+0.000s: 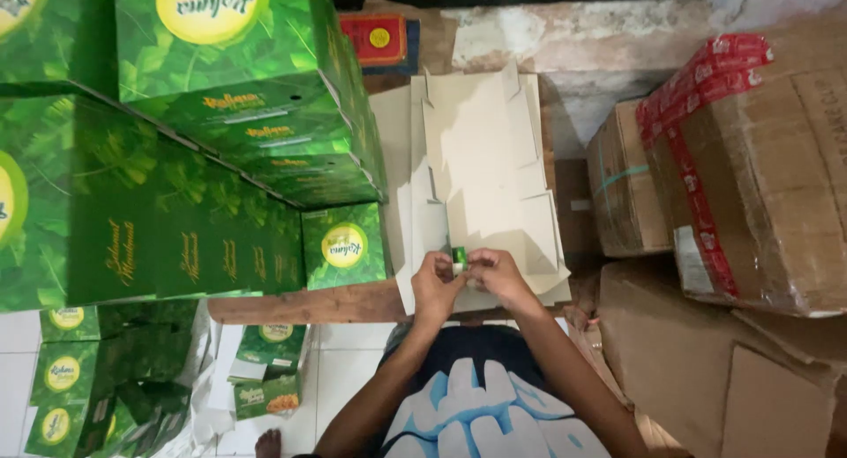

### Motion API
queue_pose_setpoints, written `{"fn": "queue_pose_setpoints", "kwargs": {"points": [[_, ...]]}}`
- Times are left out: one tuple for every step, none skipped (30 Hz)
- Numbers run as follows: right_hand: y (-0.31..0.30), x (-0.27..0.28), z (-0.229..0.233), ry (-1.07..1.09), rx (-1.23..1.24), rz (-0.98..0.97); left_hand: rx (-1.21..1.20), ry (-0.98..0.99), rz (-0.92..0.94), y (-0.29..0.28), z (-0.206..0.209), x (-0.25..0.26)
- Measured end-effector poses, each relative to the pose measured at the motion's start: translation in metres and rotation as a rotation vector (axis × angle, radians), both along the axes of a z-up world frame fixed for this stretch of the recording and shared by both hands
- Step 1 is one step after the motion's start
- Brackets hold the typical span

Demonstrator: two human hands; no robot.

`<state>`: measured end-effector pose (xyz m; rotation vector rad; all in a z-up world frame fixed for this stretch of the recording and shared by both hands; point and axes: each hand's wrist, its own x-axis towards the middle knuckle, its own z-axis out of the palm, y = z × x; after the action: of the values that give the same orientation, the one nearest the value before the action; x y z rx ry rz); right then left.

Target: Folding and assembling cardboard bakery boxes.

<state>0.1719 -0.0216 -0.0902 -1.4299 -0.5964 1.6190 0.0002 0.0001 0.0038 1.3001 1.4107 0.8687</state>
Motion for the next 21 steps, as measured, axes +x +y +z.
{"fn": "queue_pose_setpoints", "kwargs": {"points": [[0.000,0.000,0.000,-0.001,0.006,0.002,0.006,-0.001,0.002,0.000,0.001,-0.001],[0.000,-0.002,-0.001,-0.031,0.035,0.031,0.019,0.032,-0.009,0.001,0.002,-0.002],[0.001,-0.003,-0.001,-0.060,0.065,0.060,0.031,0.065,-0.021,0.001,0.003,-0.004],[0.000,-0.006,0.000,-0.060,0.072,0.063,0.038,0.065,-0.018,0.001,-0.002,-0.004],[0.000,-0.008,0.000,-0.098,0.095,0.074,0.048,0.076,-0.019,0.002,-0.007,-0.005],[-0.001,-0.011,0.000,-0.137,0.118,0.083,0.058,0.087,-0.023,0.003,-0.012,-0.005],[0.001,-0.012,0.000,-0.137,0.124,0.082,0.065,0.087,-0.023,0.003,-0.013,-0.006],[0.002,-0.013,0.001,-0.120,0.077,0.079,0.049,0.063,-0.032,0.004,-0.013,-0.007],[0.003,-0.015,0.002,-0.103,0.030,0.076,0.034,0.039,-0.041,0.004,-0.014,-0.007],[0.005,-0.016,0.009,-0.104,0.034,0.073,0.038,0.038,-0.043,0.005,-0.010,-0.008],[0.008,-0.017,0.016,-0.076,0.015,0.094,0.033,0.026,-0.069,0.006,-0.007,-0.009],[0.010,-0.019,0.023,-0.046,-0.005,0.115,0.026,0.015,-0.096,0.006,-0.003,-0.010],[0.011,-0.017,0.022,-0.047,-0.002,0.113,0.029,0.015,-0.099,0.007,-0.003,-0.011],[0.012,-0.015,0.021,-0.101,0.033,0.163,0.061,0.037,-0.127,0.008,-0.004,-0.012],[0.013,-0.013,0.020,-0.156,0.067,0.212,0.093,0.059,-0.155,0.010,-0.004,-0.013],[0.013,-0.013,0.019,-0.159,0.072,0.207,0.098,0.056,-0.160,0.011,-0.003,-0.015],[0.013,-0.014,0.017,-0.157,0.042,0.222,0.111,0.050,-0.165,0.012,-0.003,-0.016],[0.014,-0.013,0.016,-0.156,0.012,0.238,0.124,0.042,-0.170,0.013,-0.002,-0.017],[0.015,-0.014,0.012,-0.160,0.017,0.232,0.130,0.038,-0.176,0.013,-0.006,-0.019],[0.016,-0.015,0.007,-0.155,0.044,0.227,0.108,0.032,-0.177,0.014,-0.010,-0.020],[0.017,-0.016,0.003,-0.149,0.072,0.222,0.086,0.026,-0.178,0.014,-0.014,-0.021]]}}
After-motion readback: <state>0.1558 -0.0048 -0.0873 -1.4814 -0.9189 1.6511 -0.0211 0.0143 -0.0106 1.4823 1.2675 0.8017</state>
